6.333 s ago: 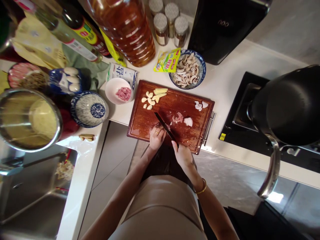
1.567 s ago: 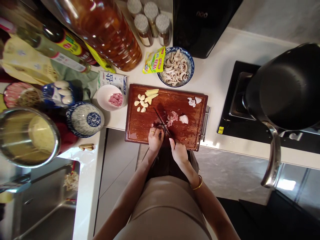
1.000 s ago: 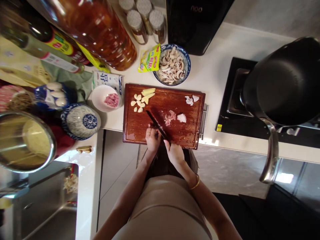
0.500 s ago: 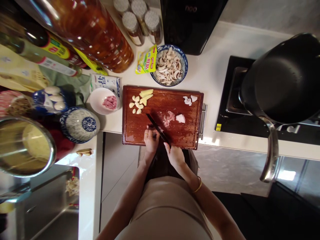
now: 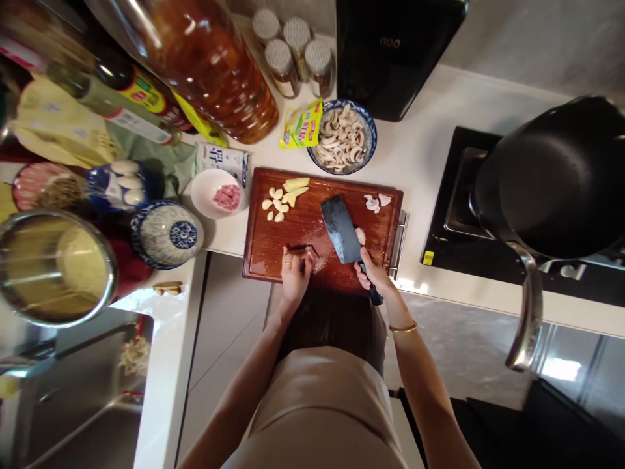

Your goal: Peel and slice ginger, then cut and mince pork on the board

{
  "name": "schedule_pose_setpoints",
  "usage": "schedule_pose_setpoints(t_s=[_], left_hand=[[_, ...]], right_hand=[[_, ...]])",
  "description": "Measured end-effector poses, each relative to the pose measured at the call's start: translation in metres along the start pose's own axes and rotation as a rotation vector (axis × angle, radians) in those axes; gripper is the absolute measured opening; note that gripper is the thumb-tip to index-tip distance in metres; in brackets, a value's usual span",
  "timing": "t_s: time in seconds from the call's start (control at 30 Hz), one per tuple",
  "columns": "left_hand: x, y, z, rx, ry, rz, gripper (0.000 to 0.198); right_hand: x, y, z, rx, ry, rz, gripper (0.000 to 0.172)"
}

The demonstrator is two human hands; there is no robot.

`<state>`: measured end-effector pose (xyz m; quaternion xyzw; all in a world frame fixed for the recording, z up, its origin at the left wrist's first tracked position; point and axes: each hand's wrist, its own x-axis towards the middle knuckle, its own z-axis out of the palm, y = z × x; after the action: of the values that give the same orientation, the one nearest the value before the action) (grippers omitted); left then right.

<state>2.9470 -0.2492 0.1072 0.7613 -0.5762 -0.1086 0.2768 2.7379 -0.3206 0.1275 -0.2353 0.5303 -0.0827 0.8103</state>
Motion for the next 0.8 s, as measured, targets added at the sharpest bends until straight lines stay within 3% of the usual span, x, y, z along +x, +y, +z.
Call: schedule_pose_setpoints(t_s=[0.2, 0.33, 0.4, 0.53, 0.6, 0.67, 0.8], left_hand=[[0.006, 0.014, -0.014, 0.091, 0.001, -0.008, 0.015], [0.019, 0.029, -0.03, -0.019, 0.016, -0.017, 0.03], [0.029, 0.039, -0.041, -0.085, 0.047, 0.005, 0.033], [0.057, 0.057, -0.066, -0.077, 0.059, 0.077, 0.024], [0.072, 0.062, -0.072, -0.038, -0.046, 0.142, 0.02], [0.086, 0.063, -0.07, -0.001, -0.212, 0.223, 0.02], [0.108, 0.061, -0.041, 0.066, -0.47, 0.333, 0.02]], right_hand=[[-0.001, 0.01, 0.012, 0.046, 0.044, -0.063, 0.057], [-0.011, 0.015, 0.022, -0.061, 0.106, -0.17, 0.057], [-0.02, 0.012, 0.025, -0.277, 0.224, -0.271, 0.059], [-0.039, 0.0, 0.03, -0.975, 0.617, -0.444, 0.06], [-0.045, -0.005, 0.032, -1.239, 0.707, -0.437, 0.061], [-0.049, -0.008, 0.034, -1.378, 0.703, -0.427, 0.063], [-0.051, -0.01, 0.034, -1.48, 0.694, -0.452, 0.062]])
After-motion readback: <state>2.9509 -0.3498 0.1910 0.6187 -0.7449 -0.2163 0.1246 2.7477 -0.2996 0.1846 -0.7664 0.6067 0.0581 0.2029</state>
